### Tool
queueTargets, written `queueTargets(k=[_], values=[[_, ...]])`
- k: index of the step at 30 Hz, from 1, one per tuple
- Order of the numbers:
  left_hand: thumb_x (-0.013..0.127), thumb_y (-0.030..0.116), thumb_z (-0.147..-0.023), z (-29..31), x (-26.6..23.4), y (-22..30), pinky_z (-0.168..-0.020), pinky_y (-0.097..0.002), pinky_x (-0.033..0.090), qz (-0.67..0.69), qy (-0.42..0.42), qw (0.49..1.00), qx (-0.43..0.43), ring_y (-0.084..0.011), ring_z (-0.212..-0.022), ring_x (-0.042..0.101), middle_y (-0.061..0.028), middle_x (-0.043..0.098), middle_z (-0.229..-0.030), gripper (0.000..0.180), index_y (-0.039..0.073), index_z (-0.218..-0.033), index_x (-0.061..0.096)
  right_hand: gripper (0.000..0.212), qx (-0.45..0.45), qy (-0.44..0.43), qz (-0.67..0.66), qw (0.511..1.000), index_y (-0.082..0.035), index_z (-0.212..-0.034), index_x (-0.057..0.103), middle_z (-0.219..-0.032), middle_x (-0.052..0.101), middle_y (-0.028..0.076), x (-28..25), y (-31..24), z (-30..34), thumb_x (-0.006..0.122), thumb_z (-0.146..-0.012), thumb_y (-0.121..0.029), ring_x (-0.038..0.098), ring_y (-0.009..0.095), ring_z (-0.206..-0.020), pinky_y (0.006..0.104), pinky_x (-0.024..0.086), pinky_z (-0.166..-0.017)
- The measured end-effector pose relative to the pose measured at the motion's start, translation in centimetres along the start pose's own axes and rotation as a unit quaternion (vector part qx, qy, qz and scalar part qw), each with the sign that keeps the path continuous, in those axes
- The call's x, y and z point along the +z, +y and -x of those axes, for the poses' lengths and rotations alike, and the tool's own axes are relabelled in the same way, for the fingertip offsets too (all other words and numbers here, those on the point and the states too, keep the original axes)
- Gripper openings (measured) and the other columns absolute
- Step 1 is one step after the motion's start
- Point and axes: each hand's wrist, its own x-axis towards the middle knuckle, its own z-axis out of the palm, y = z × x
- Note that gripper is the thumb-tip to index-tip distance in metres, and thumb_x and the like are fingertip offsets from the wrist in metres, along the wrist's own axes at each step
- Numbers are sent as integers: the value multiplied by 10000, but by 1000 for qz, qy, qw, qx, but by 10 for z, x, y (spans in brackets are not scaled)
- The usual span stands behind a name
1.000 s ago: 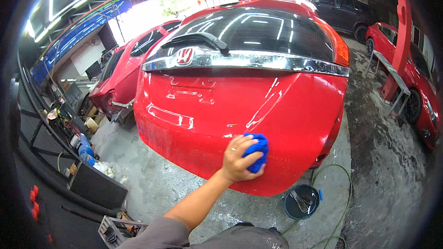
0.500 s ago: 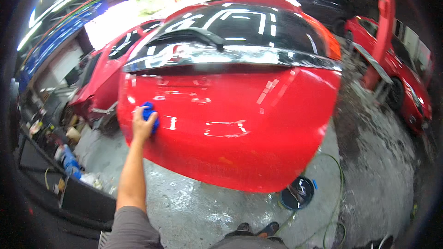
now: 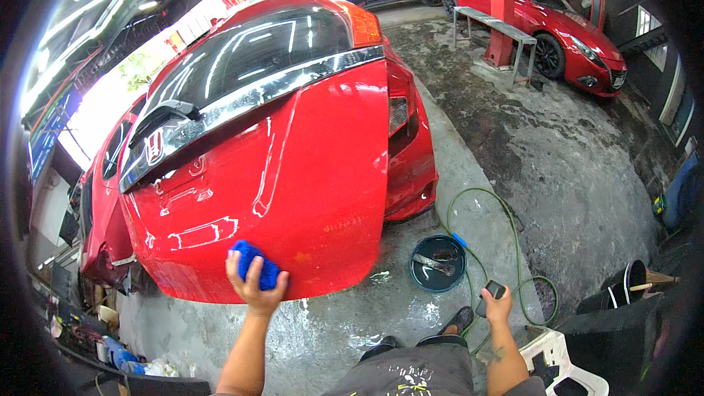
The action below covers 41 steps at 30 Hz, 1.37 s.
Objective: The person uses a small black applicator pad to rub a compound onto the rear trunk of a red Honda, then wipes the area with a blue microfiber cloth. The person repeatedly dips the pad into a bucket of water and continues rubbing and wiping the same section of the trunk.
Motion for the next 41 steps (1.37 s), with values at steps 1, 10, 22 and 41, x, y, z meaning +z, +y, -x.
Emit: queueTargets(k=[1, 10, 22, 41], values=[[1027, 409, -752, 4, 8, 21, -1276, -738, 382, -7, -27, 1000, 9, -549, -1533, 491, -252, 532, -1633, 693, 183, -1346, 753, 516, -21, -14, 17, 1000, -17, -1156, 710, -1005, 781, 96, 7, -14, -10, 1027, -811, -235, 722, 212, -866, 400, 597, -811], [983, 218, -735, -18, 103, 201, -1198, -636, 478, 65, -107, 990, 64, -447, -1453, 554, -139, 631, -1513, 342, 262, -1053, 868, 321, 147, -50, -97, 983, -118, -1180, 725, -990, 774, 13, 2, 48, -108, 925, -990, -282, 726, 145, -858, 388, 584, -726], [1002, 275, -813, 140, 372, 361, -1071, -509, 593, 273, -438, 806, -291, -418, -1229, 718, -189, 732, -1355, 506, 170, -1273, 819, 462, 299, -163, -69, 938, -117, -1381, 613, -1030, 689, 25, 125, 189, -153, 859, -1054, -332, 683, 169, -787, 361, 518, -545], [901, 393, -888, 462, 649, 374, -1311, -794, 272, 29, -841, 540, 6, -587, -1694, 195, -242, 198, -1857, 1027, 235, -1763, 388, 908, -95, -469, 436, 762, -221, -1864, 109, -1915, 145, 185, 334, 320, -212, 595, -1096, -221, 148, 430, -1758, 652, 117, -1414]])
